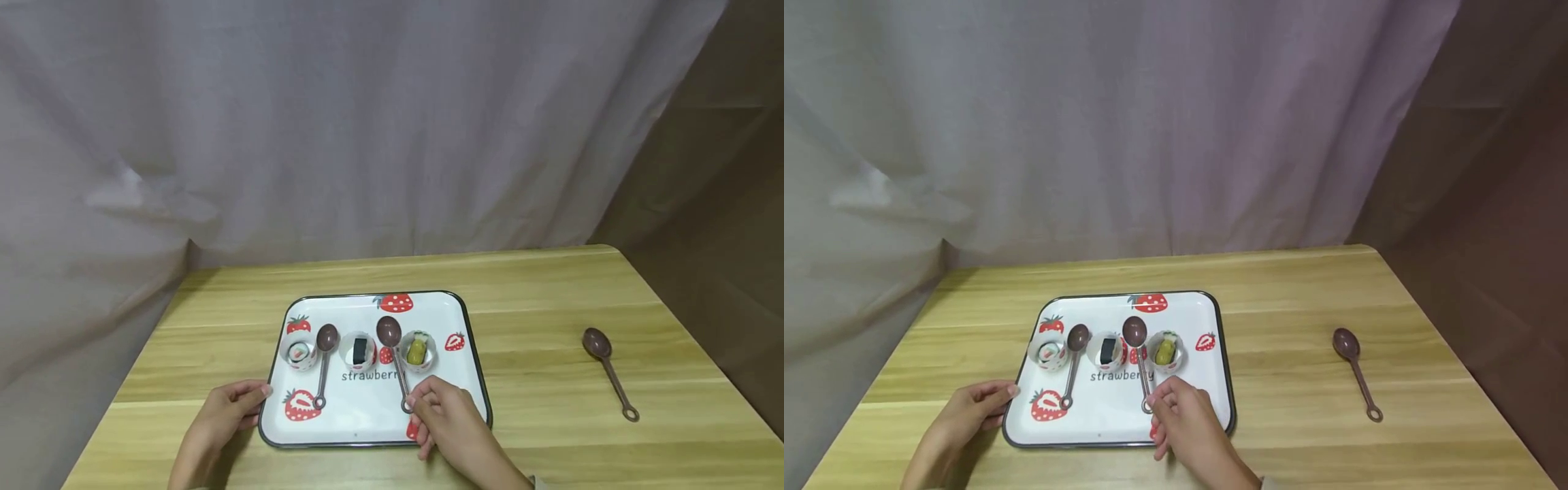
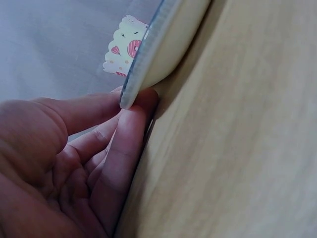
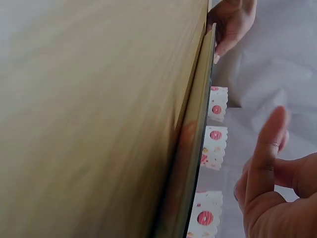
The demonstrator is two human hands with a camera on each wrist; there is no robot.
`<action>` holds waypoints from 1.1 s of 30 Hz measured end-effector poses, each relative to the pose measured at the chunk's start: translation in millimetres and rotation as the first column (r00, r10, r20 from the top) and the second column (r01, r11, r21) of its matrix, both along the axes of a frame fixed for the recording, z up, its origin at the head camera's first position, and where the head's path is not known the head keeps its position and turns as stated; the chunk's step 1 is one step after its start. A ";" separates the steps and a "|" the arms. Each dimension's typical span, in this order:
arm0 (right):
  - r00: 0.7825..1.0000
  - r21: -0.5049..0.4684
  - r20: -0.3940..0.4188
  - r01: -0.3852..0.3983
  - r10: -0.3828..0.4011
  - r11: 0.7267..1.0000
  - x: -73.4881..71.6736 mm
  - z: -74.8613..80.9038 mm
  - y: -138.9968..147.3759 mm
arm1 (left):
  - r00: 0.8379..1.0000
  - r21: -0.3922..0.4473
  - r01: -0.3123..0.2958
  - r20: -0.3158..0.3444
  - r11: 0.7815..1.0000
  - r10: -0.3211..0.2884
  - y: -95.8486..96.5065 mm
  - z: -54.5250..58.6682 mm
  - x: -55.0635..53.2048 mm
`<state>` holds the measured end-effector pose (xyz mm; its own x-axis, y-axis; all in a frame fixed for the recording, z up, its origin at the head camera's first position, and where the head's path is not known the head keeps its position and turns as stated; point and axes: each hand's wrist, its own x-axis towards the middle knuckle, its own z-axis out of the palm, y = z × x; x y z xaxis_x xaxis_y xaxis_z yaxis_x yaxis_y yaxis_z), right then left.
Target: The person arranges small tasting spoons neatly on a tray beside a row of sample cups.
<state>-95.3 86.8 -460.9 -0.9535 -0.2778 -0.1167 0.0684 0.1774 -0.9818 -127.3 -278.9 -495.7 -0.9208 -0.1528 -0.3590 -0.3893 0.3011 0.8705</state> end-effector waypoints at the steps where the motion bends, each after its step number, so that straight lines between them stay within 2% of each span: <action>1: 1.000 0.011 -0.004 -0.004 0.004 1.000 -1.2 0.4 -2.2 | 1.000 0.002 0.001 -0.003 1.000 -0.001 0.0 0.1 -0.2; 8: 0.999 0.088 -0.044 -0.023 0.027 0.996 -9.0 1.4 -14.4 | 1.000 0.000 -0.007 -0.001 1.000 0.007 -1.5 -2.9 1.9; 17: 0.999 0.117 -0.035 -0.008 0.012 0.993 -18.3 -1.0 -22.9 | 1.000 -0.005 -0.013 -0.005 1.000 0.013 0.6 -1.6 -0.1; 27: 0.998 0.164 -0.035 0.059 -0.054 0.985 -23.2 -0.3 -28.9 | 1.000 0.009 -0.008 -0.017 1.000 0.008 3.0 -0.3 -3.2; 33: 0.997 0.213 -0.044 0.066 -0.058 0.975 -23.6 -2.2 -31.6 | 1.000 0.014 -0.021 -0.017 1.000 0.021 2.7 -2.2 -1.6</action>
<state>-118.8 55.2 -463.1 -0.9729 -0.1904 -0.1315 0.0504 0.3804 -0.9234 -128.9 -276.2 -497.8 -0.9236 -0.1671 -0.3450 -0.3800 0.2813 0.8812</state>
